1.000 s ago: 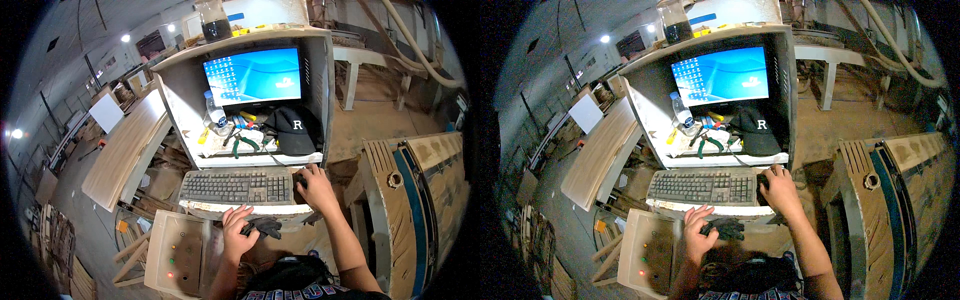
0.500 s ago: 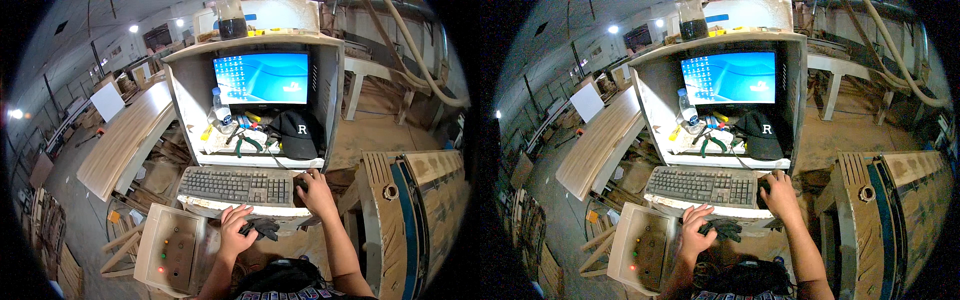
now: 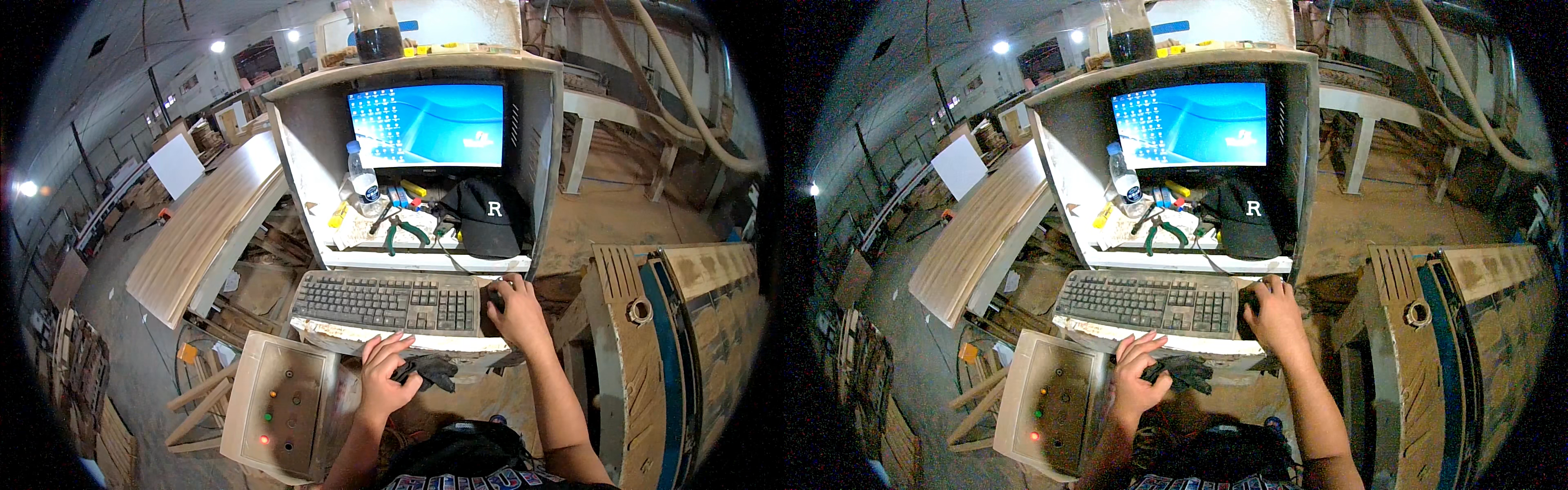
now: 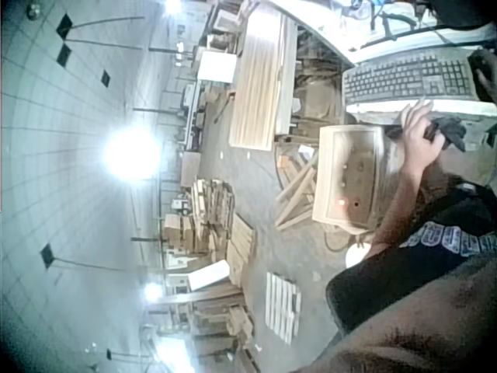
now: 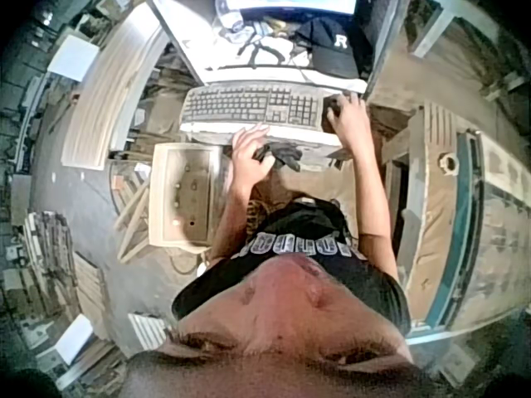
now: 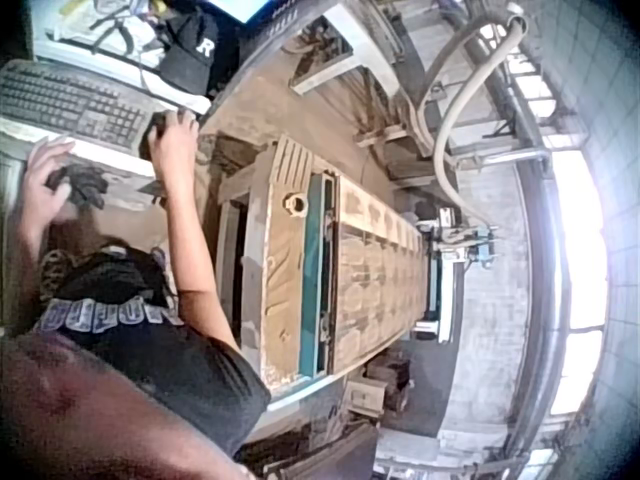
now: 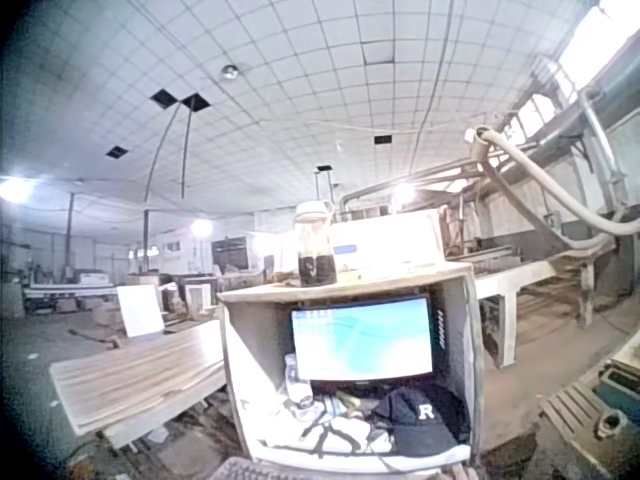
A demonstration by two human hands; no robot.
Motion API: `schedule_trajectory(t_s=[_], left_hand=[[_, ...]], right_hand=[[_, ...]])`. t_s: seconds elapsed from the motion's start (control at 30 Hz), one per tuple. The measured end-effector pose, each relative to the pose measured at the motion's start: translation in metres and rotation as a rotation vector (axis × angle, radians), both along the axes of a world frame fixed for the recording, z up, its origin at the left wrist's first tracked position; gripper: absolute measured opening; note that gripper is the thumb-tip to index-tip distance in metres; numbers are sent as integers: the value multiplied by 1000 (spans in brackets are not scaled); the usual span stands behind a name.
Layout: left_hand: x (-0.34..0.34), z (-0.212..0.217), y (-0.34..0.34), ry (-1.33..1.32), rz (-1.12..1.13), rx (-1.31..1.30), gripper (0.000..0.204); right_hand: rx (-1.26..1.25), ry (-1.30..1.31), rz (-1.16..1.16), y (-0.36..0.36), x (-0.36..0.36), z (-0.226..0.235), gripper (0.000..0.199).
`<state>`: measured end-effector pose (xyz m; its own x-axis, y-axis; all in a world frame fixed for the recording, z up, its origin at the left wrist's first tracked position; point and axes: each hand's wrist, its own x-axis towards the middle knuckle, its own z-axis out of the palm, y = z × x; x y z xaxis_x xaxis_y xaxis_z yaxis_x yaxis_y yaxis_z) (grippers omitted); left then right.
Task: The person operates a computer console for a woodworking machine by using a keyboard and mouse to interact with software and pressing buttons on a control unit while holding a glove.
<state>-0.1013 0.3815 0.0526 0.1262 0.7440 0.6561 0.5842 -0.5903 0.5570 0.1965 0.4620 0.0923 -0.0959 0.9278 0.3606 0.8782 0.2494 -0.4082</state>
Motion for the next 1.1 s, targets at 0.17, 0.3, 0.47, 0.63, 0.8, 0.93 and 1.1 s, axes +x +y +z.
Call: schedule_trajectory(t_s=[0.17,0.3,0.47,0.63,0.8,0.93,1.1], left_hand=[[1,3,-1,4,5,-9,19],[1,4,-1,-4,4,-8,19],[0,1,-1,-19,-9,-15,21],[0,1,-1,-10,-6,-19,21],[-1,-1,0,-7,-5,-17,20],[0,1,0,3,-5,-3,20],[1,1,0,-38,-18,-26,21]], right_hand=[[-9,-13,-42,-1,-2,1,35],[-26,-9,-43,-2,-3,3,35],[-27,-17,-38,-3,-3,4,36],[-57,-50,-51,-3,-4,5,41],[-46,-86,-35,0,-3,1,48],[-52,-117,-36,2,-2,0,50],[-58,-129,-40,2,-2,2,51]])
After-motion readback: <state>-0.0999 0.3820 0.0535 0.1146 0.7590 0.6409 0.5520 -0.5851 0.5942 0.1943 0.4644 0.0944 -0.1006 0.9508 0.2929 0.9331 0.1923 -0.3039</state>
